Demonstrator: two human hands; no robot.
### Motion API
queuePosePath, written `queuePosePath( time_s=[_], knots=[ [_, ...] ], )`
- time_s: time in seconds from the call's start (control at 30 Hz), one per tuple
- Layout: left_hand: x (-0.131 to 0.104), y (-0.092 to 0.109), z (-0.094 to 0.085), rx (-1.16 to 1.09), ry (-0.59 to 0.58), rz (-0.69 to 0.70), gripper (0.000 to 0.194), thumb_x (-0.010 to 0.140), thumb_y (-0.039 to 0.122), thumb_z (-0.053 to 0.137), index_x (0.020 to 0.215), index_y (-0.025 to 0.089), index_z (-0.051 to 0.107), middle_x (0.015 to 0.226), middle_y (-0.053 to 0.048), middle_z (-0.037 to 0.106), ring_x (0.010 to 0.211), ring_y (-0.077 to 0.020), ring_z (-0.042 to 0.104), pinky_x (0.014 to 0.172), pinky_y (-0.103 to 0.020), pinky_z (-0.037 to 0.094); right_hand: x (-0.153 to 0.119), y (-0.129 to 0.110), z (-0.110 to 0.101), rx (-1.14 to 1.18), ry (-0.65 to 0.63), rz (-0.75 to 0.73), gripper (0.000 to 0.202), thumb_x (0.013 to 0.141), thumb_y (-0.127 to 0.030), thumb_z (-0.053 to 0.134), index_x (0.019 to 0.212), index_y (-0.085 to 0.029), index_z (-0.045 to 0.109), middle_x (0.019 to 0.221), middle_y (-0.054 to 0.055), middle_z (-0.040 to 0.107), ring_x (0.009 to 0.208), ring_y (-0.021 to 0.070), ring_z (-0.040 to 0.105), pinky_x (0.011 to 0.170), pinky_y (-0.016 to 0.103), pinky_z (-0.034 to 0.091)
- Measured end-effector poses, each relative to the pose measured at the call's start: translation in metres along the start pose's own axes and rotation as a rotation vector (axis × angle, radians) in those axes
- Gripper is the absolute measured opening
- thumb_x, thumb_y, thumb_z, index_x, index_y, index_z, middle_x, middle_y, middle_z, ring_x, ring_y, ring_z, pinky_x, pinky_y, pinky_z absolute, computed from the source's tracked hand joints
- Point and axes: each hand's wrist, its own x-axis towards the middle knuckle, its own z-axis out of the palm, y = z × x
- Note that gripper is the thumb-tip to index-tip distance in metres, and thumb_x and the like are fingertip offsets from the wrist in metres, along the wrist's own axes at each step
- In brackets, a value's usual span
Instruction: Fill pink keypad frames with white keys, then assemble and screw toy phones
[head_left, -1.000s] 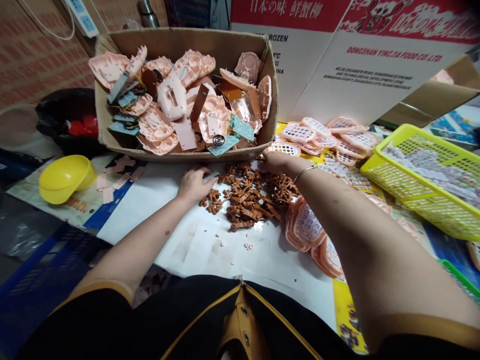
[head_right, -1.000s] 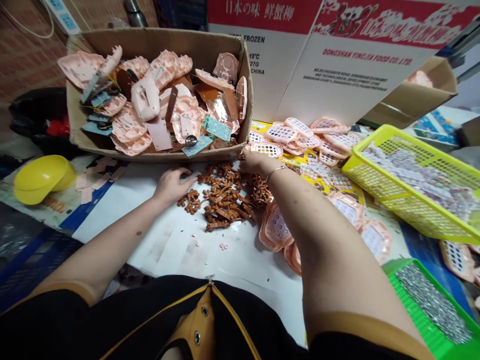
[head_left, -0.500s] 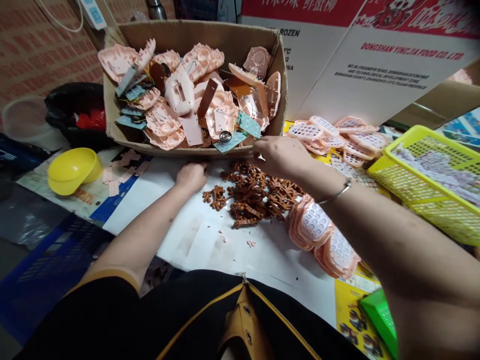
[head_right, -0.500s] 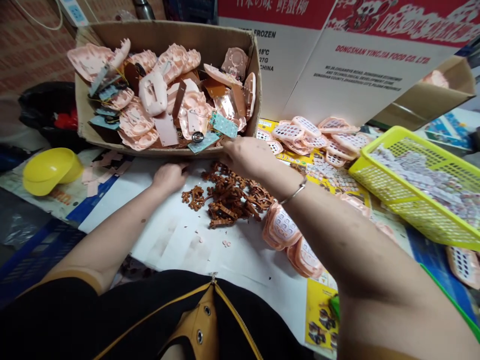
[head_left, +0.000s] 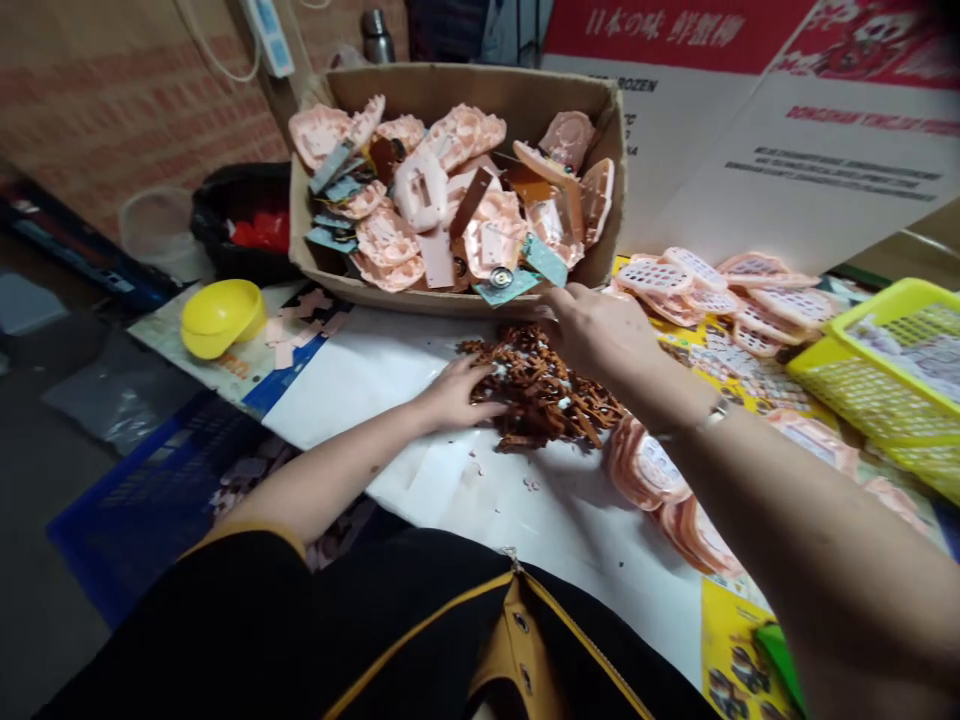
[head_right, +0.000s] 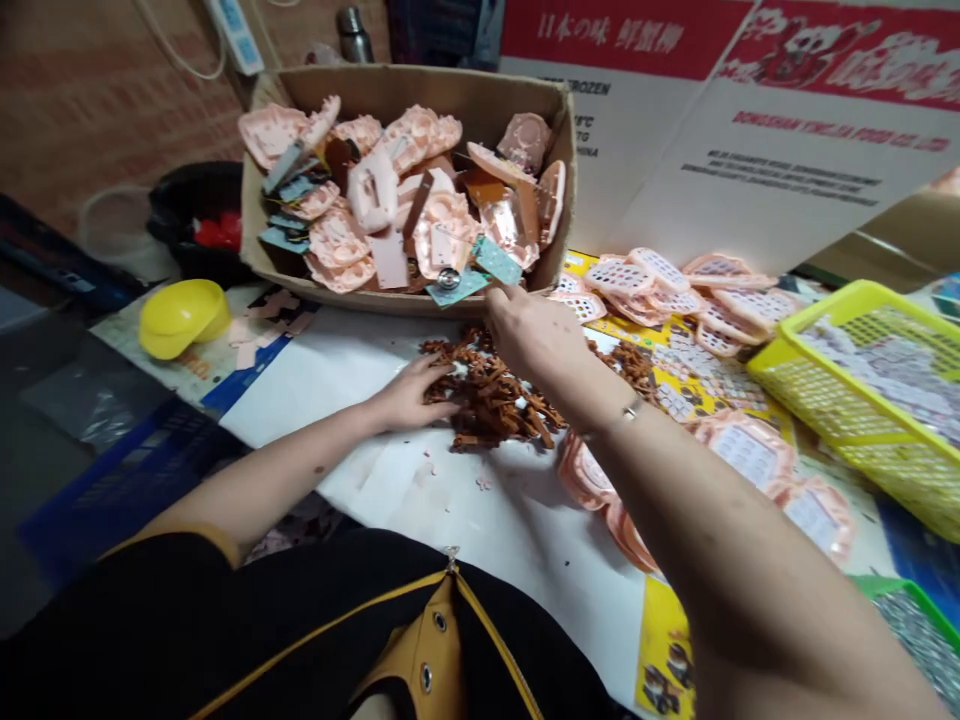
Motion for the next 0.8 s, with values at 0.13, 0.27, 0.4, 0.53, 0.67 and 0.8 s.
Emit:
queuePosePath(
  time_s=[0.13,0.27,0.4,0.53,0.67,0.8],
  knots=[
    [-0.003,0.006,0.010,-0.008,0.034,-0.004,0.065,0.080,0.055,0.073,0.137,0.024,0.063,0.153,-0.017,0.049,0.142,-0.0359,0.048,0.116,-0.050,0.041,-0.061,-0.032,-0.009,0.045,0.193,-0.105,0.032,0.101,-0.031,0.042,0.093,-0.016,0.068,0.080,0.009,0.069,0.063,0.0172,0.059,0.052,0.030,0.024],
    [-0.021,0.005,-0.006,0.035,0.195,0.032,0.050,0.084,0.050,0.071,0.126,0.023,0.071,0.147,-0.016,0.055,0.134,-0.0318,0.056,0.113,-0.046,0.045,-0.136,-0.070,0.010,0.269,0.383,-0.236,0.031,0.103,-0.025,0.041,0.094,-0.017,0.069,0.072,0.004,0.068,0.057,0.0138,0.061,0.055,0.027,0.037],
    [-0.037,0.006,-0.038,0.104,0.406,0.109,0.037,0.086,0.038,0.072,0.118,0.019,0.073,0.135,-0.016,0.063,0.127,-0.0272,0.061,0.112,-0.043,0.046,-0.202,-0.090,0.048,0.502,0.182,-0.197,0.035,0.103,-0.025,0.038,0.089,-0.018,0.069,0.070,0.002,0.070,0.056,0.0143,0.067,0.052,0.026,0.043],
    [-0.022,0.018,-0.080,0.195,0.554,0.183,0.026,0.089,0.030,0.067,0.110,0.017,0.074,0.125,-0.013,0.068,0.123,-0.0234,0.062,0.111,-0.039,0.045,-0.252,-0.093,0.083,0.829,-0.012,0.041,0.032,0.102,-0.036,0.043,0.095,-0.022,0.070,0.083,0.003,0.077,0.071,0.0145,0.074,0.064,0.023,0.054],
    [0.024,0.036,-0.123,0.271,0.643,0.186,0.029,0.089,0.024,0.062,0.116,0.018,0.070,0.130,-0.013,0.066,0.127,-0.0254,0.059,0.115,-0.041,0.042,-0.274,-0.096,0.101,1.006,0.166,0.282,0.035,0.099,-0.047,0.047,0.090,-0.023,0.071,0.079,0.004,0.076,0.070,0.0158,0.072,0.066,0.024,0.056],
    [0.073,0.050,-0.152,0.324,0.704,0.002,0.056,0.085,0.025,0.063,0.138,0.008,0.057,0.139,-0.022,0.060,0.134,-0.0363,0.052,0.118,-0.052,0.034,-0.270,-0.097,0.098,1.053,0.252,0.341,0.036,0.096,-0.048,0.049,0.086,-0.023,0.073,0.079,0.005,0.078,0.070,0.0168,0.073,0.066,0.025,0.057]
  ],
)
